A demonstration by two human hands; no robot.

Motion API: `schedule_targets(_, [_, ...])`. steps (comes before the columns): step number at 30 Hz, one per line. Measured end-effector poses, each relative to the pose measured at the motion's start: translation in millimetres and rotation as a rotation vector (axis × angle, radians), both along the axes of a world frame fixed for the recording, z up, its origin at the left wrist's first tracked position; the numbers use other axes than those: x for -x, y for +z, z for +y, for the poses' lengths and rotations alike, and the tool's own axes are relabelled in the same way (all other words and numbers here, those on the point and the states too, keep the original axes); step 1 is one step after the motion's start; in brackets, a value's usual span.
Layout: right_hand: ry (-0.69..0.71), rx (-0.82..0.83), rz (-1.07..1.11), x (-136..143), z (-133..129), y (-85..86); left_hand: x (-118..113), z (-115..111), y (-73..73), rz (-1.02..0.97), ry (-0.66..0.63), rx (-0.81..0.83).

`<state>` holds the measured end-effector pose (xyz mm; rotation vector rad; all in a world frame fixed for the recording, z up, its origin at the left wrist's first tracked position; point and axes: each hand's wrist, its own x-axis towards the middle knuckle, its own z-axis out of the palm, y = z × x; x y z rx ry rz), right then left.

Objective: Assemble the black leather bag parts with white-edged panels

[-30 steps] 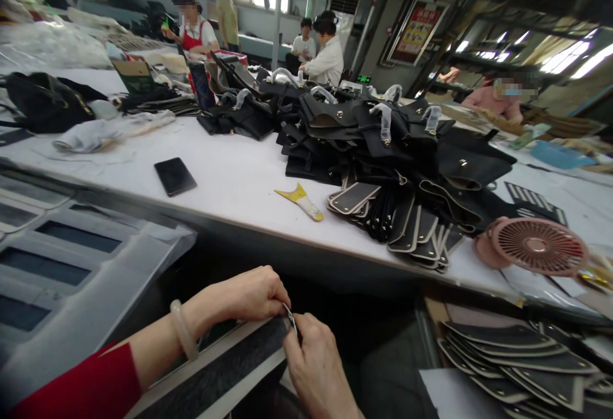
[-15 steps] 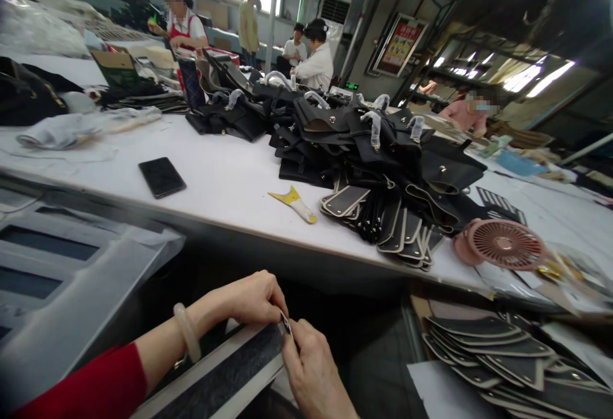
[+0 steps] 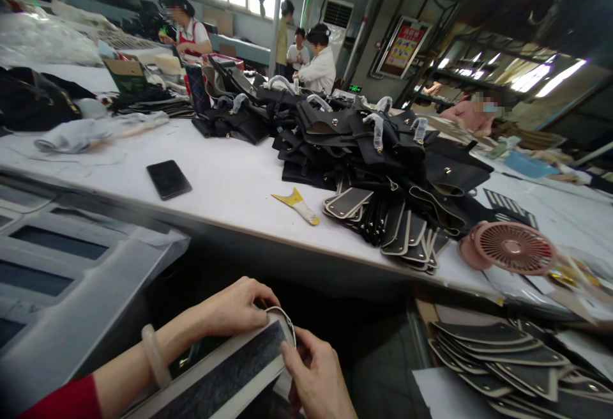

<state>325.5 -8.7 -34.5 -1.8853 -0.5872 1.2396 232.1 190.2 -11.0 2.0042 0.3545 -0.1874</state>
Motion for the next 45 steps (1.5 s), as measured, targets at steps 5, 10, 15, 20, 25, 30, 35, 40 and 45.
schedule_targets(5, [0.015,-0.045,-0.027,1,5,5.8,6,-6,-0.7,-0.095,0.038,-0.095])
schedule_targets(10, [0.036,-0.092,-0.052,3,6,12.7,3,-10,-4.6,-0.116,0.05,-0.165])
schedule_targets(15, [0.046,-0.079,-0.101,6,6,15.2,0,-12,-8.0,-0.125,0.036,-0.195])
schedule_targets(20, [0.089,-0.092,-0.214,6,6,20.8,-3,-11,-6.6,-0.098,0.036,-0.2])
schedule_targets(25, [0.102,-0.088,-0.324,7,4,22.5,-1,-10,-2.9,-0.094,0.023,-0.199])
schedule_targets(30, [0.09,-0.081,-0.327,8,1,16.5,-1,-7,-0.6,-0.124,-0.049,-0.159])
schedule_targets(35, [0.064,-0.085,-0.288,6,0,12.5,-5,-7,-1.8,-0.154,-0.074,-0.146])
schedule_targets(40, [0.071,-0.095,-0.342,5,-1,11.4,-6,-8,-3.8,-0.191,-0.105,-0.104])
schedule_targets(45, [0.061,-0.109,-0.43,8,-1,6.5,-9,-8,-8.1,-0.209,-0.117,-0.107])
